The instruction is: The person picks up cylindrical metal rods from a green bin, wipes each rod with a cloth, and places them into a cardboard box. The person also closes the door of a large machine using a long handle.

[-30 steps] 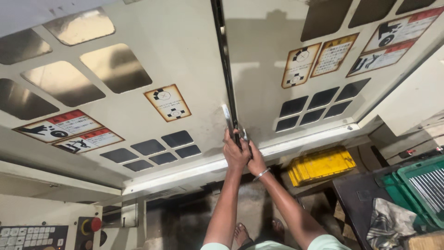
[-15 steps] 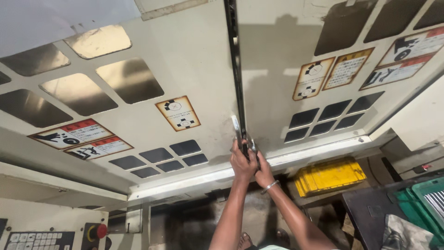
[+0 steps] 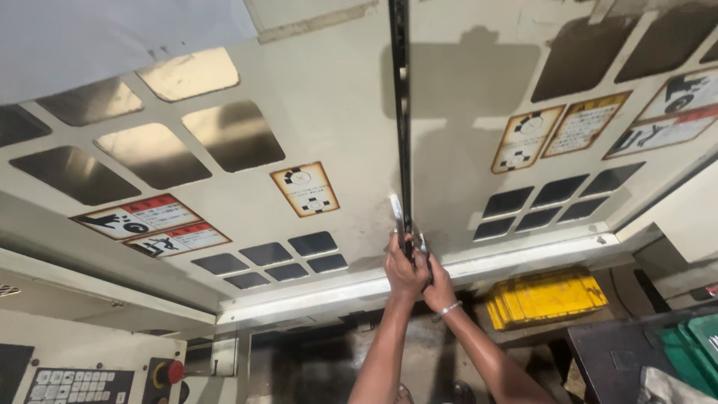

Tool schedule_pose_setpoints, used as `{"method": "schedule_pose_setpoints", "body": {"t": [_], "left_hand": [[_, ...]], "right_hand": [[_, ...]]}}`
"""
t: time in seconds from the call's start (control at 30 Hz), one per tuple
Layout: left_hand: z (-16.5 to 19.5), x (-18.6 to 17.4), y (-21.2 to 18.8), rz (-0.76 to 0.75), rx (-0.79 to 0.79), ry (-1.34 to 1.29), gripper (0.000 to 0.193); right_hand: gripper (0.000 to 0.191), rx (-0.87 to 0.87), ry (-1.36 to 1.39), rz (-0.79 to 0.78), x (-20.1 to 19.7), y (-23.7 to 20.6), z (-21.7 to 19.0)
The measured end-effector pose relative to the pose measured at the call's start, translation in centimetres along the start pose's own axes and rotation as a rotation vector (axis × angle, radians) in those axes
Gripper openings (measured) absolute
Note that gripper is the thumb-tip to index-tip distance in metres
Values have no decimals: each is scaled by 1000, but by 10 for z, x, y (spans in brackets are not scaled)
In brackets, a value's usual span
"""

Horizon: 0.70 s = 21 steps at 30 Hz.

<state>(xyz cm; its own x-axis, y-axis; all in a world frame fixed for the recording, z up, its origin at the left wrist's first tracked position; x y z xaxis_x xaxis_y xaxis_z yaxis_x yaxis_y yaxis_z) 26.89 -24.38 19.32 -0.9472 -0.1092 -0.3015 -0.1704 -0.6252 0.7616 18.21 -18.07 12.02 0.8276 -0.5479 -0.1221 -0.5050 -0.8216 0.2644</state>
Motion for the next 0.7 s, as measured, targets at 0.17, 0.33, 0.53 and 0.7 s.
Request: {"method": "schedule_pose_setpoints", "body": {"t": [0.17, 0.33, 0.53, 0.7], "left_hand": [[-2, 2, -2, -1, -9, 14, 54], [-4, 6, -3, 5, -10, 26, 54], [-6, 11, -4, 53, 36, 13, 57], [-8, 14, -3, 74, 60, 12, 59]], "right_hand": [[56, -72, -56, 45, 2, -2, 4], [57, -26, -64, 73, 3, -3, 7], [54, 36, -62, 83, 3, -4, 5], [50, 28, -41, 88, 4, -4, 3]]}}
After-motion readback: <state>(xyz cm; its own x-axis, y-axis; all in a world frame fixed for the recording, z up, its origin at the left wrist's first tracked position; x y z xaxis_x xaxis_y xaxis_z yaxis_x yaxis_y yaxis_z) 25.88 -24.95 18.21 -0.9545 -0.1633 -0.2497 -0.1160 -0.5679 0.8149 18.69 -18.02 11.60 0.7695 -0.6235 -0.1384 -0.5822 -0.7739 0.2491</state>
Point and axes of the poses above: each hand's wrist, its own y-axis towards the middle knuckle, its own x-axis out of the palm, z = x × y, the point moved 2 cm from there along y, towards the middle knuckle, and after that the axes turned 8 degrees about y, right-handed, at the moved point
